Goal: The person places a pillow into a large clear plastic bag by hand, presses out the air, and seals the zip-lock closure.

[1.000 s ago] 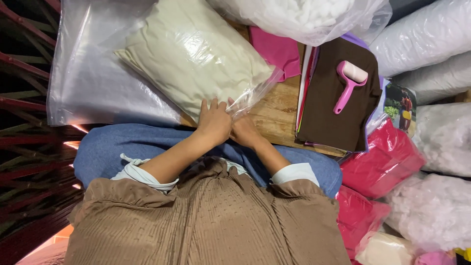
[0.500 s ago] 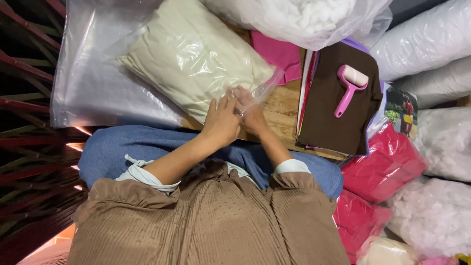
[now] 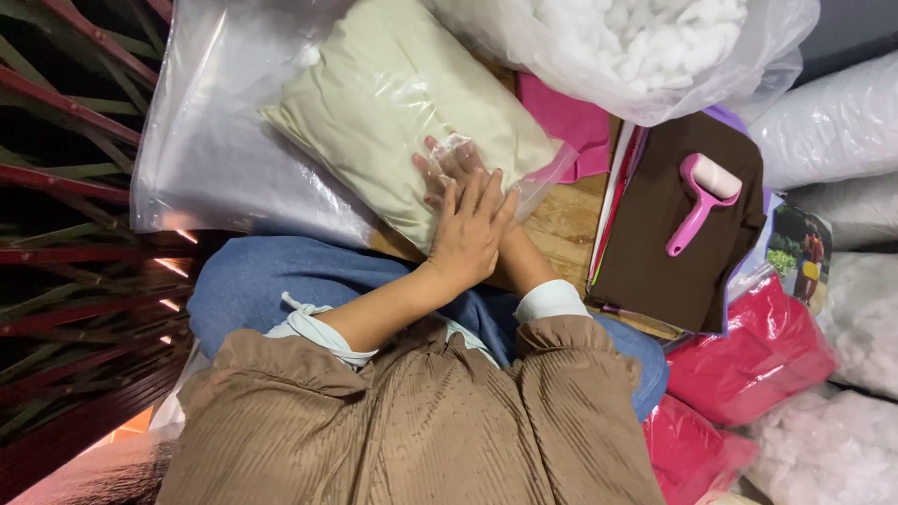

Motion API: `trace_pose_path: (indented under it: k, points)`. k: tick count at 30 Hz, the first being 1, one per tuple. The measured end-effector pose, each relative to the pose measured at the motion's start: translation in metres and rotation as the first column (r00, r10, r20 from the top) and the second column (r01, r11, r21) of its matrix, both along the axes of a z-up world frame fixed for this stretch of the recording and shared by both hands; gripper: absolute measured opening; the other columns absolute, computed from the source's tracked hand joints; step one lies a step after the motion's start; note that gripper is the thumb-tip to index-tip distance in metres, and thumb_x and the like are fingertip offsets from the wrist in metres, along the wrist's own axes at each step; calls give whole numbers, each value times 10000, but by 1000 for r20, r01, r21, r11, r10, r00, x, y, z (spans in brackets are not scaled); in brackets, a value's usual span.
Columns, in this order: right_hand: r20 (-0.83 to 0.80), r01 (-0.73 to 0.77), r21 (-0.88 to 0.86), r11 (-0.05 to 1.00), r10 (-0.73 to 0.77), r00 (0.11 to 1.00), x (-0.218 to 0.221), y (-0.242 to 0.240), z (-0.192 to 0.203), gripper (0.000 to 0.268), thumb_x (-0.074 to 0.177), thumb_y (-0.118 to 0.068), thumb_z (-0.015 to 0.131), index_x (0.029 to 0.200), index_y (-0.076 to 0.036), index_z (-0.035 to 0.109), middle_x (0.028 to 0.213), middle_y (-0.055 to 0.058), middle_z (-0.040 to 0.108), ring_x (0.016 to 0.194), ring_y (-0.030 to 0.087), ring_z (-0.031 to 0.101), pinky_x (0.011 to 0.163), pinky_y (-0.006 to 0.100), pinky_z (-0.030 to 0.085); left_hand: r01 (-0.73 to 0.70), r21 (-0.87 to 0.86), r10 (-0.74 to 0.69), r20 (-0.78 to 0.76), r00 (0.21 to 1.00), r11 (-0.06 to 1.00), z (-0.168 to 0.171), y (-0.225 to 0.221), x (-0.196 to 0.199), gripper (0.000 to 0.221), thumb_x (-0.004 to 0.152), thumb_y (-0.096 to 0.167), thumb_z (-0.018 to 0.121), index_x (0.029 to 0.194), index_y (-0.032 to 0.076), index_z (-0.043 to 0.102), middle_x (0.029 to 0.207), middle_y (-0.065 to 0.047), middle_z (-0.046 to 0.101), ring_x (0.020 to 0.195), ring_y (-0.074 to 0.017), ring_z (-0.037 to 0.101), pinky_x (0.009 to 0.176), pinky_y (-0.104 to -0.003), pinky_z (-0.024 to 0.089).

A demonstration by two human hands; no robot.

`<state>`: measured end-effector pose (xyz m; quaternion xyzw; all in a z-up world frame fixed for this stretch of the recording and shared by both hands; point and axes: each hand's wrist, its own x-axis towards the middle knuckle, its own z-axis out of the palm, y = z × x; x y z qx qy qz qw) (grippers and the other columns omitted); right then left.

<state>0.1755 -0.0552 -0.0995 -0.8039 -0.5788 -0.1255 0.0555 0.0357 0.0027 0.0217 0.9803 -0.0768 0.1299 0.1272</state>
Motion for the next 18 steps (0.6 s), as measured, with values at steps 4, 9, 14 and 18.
trace_pose_path:
  k: [4,9,14,18]
  points:
    - [97,5,11,1000,-6,995,11,9,-16,638,1035,-731,248,1621,-478,227,1717,-50,178,1565,337,151,1264,508,87,-91,-6,89,-174,981,996,-29,-2,14,745,912,306,681,1542,32,392,1626,-194,319,1520,-436,193,1192,-674,151]
    - [109,20,19,1000,-22,994,13,29,-4,602,1058,-675,300,1617,-472,213,1722,-59,145,1576,318,98,1279,511,53,-27,-299,-41,-219,975,954,8,7,8,523,1021,282,495,1501,77,469,1583,-146,415,1494,-447,270,1160,-718,184]
    - [-177,-74,-40,996,66,982,14,65,27,590,1096,-540,389,1630,-304,299,1692,30,264,1547,370,194,1274,521,136,-24,-370,-43,-171,984,929,17,12,13,548,1030,275,496,1541,94,415,1598,-169,384,1514,-489,220,1141,-759,195]
    - [-179,-159,-26,987,152,972,23,114,32,669,1084,-636,324,1648,-280,281,1709,-1,215,1547,409,196,1261,564,204,-10,-408,-59,-155,986,913,15,9,16,523,1023,263,503,1517,94,461,1596,-175,402,1525,-482,221,1148,-760,172]
